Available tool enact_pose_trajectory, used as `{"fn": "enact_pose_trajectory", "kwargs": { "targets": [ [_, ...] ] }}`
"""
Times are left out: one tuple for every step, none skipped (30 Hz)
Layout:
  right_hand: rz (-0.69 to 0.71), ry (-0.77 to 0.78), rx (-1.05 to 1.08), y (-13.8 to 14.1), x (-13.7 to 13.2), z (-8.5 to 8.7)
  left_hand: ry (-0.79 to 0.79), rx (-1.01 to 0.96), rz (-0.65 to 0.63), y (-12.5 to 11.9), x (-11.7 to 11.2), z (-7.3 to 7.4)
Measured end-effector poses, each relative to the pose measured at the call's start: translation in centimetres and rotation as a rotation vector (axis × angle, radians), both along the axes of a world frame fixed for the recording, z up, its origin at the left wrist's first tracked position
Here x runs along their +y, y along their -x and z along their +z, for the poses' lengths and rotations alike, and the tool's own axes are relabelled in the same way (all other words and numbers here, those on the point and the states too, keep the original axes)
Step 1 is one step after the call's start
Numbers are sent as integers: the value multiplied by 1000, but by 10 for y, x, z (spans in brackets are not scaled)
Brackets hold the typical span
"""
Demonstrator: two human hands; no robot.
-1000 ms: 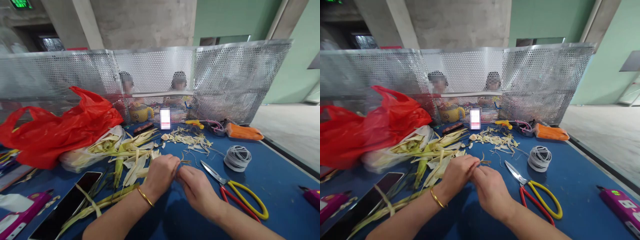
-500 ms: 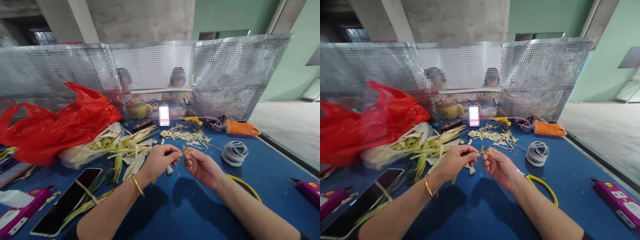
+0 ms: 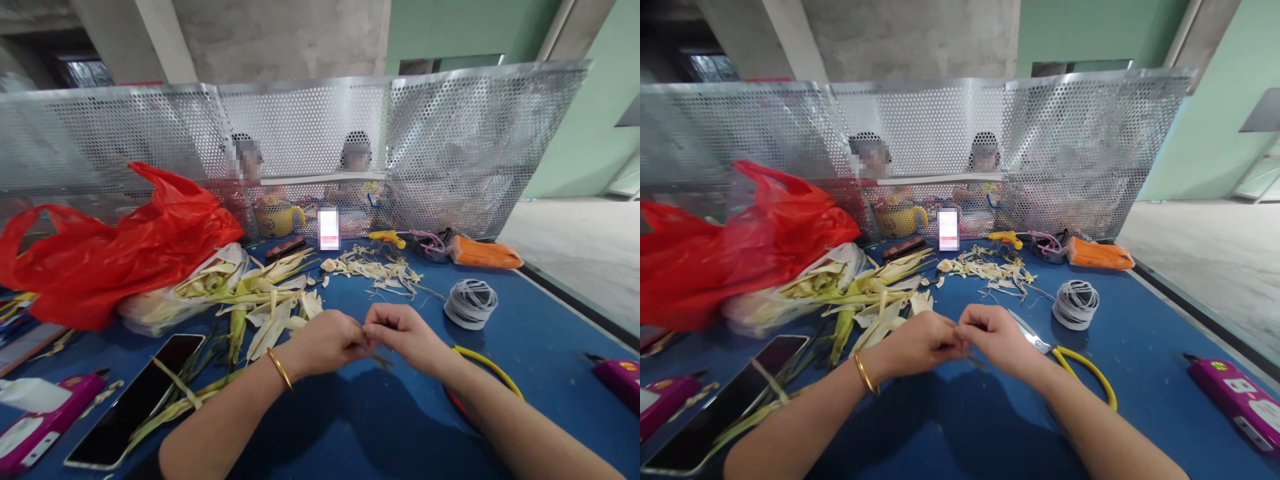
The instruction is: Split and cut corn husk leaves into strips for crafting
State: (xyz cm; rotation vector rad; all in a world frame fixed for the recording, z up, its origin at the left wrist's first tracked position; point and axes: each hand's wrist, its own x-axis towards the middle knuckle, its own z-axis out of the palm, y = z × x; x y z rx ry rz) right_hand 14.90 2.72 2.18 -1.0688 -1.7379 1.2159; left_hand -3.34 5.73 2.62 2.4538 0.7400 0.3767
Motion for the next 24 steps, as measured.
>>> {"fn": "enact_pose_trajectory", "kwargs": {
  "targets": [
    [26, 98, 94, -3, 2, 1, 132, -51, -47, 0, -1, 2],
    [44, 194, 215, -5, 4, 1, 274, -122, -51, 0, -2, 5],
    [47, 285, 353, -6, 6, 1, 409, -205, -13, -1, -2, 7],
    [33, 364, 495, -6, 8, -1, 527, -302, 55, -2, -3, 9],
    [9, 430, 627, -6, 9, -3, 626, -406, 139, -3, -2, 9],
    [-18, 482, 735, -4, 10, -6, 702, -511, 229, -4, -2, 10],
    [-50, 518, 814, -2, 10, -9, 754, -608, 318, -5, -1, 9],
    [-89, 534, 866, 1, 10, -12, 788, -688, 401, -7, 0, 8],
    [-128, 529, 892, 5, 9, -14, 806, -745, 476, -8, 1, 7],
    [-158, 503, 892, 8, 8, -17, 811, -774, 540, -10, 2, 6],
    [-183, 452, 861, 12, 6, -18, 799, -779, 595, -11, 3, 5],
    [-206, 374, 797, 15, 4, -20, 774, -766, 641, -12, 3, 4],
    [-226, 273, 697, 17, 2, -21, 739, -739, 677, -12, 4, 3],
    [-242, 155, 570, 19, 0, -22, 697, -703, 702, -12, 4, 1],
    [-252, 29, 427, 20, -3, -23, 649, -665, 715, -12, 4, 0],
    [-250, -96, 283, 21, -5, -23, 600, -629, 716, -13, 4, -1],
    [-233, -214, 153, 21, -7, -23, 553, -599, 709, -13, 3, -2],
    [-201, -317, 46, 20, -8, -23, 511, -572, 693, -13, 3, -3],
    [-162, -401, -36, 19, -10, -22, 472, -549, 675, -13, 2, -5],
    [-122, -466, -94, 18, -11, -21, 440, -529, 659, -13, 1, -6],
    [-89, -512, -129, 17, -12, -20, 416, -511, 647, -13, 0, -6],
    [-68, -542, -147, 17, -13, -19, 399, -495, 637, -14, 0, -7],
    [-54, -558, -158, 16, -14, -17, 390, -483, 632, -14, -1, -7],
    [-47, -564, -164, 16, -15, -16, 388, -476, 630, -14, -1, -7]
  ]
}}
